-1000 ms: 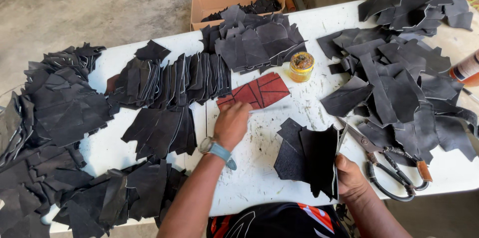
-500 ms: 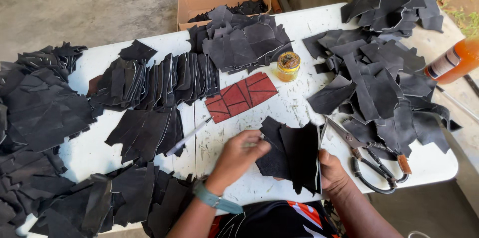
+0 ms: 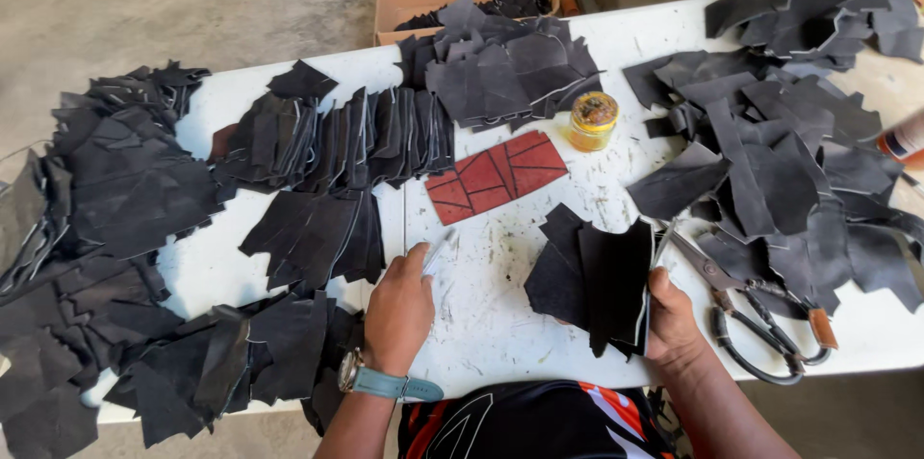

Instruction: The person marks black material pieces using a red template and a white marker. They align the template, trace the outline, and then remove the template to reveal the marked shape. The process is repeated for multiple pieces.

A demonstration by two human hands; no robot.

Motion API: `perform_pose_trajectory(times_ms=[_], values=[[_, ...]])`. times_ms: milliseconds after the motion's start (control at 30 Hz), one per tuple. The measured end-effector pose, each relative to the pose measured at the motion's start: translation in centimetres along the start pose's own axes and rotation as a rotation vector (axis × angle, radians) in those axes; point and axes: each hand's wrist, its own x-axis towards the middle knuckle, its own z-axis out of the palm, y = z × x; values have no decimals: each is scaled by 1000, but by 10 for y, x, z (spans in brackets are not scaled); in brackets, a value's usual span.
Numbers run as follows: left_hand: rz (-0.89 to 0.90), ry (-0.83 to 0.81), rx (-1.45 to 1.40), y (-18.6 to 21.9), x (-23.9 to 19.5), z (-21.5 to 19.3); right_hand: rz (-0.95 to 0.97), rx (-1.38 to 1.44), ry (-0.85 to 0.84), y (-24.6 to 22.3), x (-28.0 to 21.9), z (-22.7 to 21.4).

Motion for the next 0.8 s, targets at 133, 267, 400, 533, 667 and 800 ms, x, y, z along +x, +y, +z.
perform_pose_trajectory(times_ms=[133, 267, 400, 533, 667, 800], values=[[-87, -35, 143, -18, 22, -18, -33, 16, -11, -1, 5, 2], [198, 257, 249, -7, 38, -19, -16, 39, -89, 0, 0, 4], [315, 91, 31, 32, 44, 26, -54, 49, -153, -3, -1, 12], [223, 128, 164, 11, 44, 35, -101, 33, -102, -9, -3, 14], [-5, 27, 123, -33, 49, 16, -82, 32, -48, -5, -2, 11], [83, 146, 211, -25, 78, 6, -113, 18, -68, -7, 3, 9]])
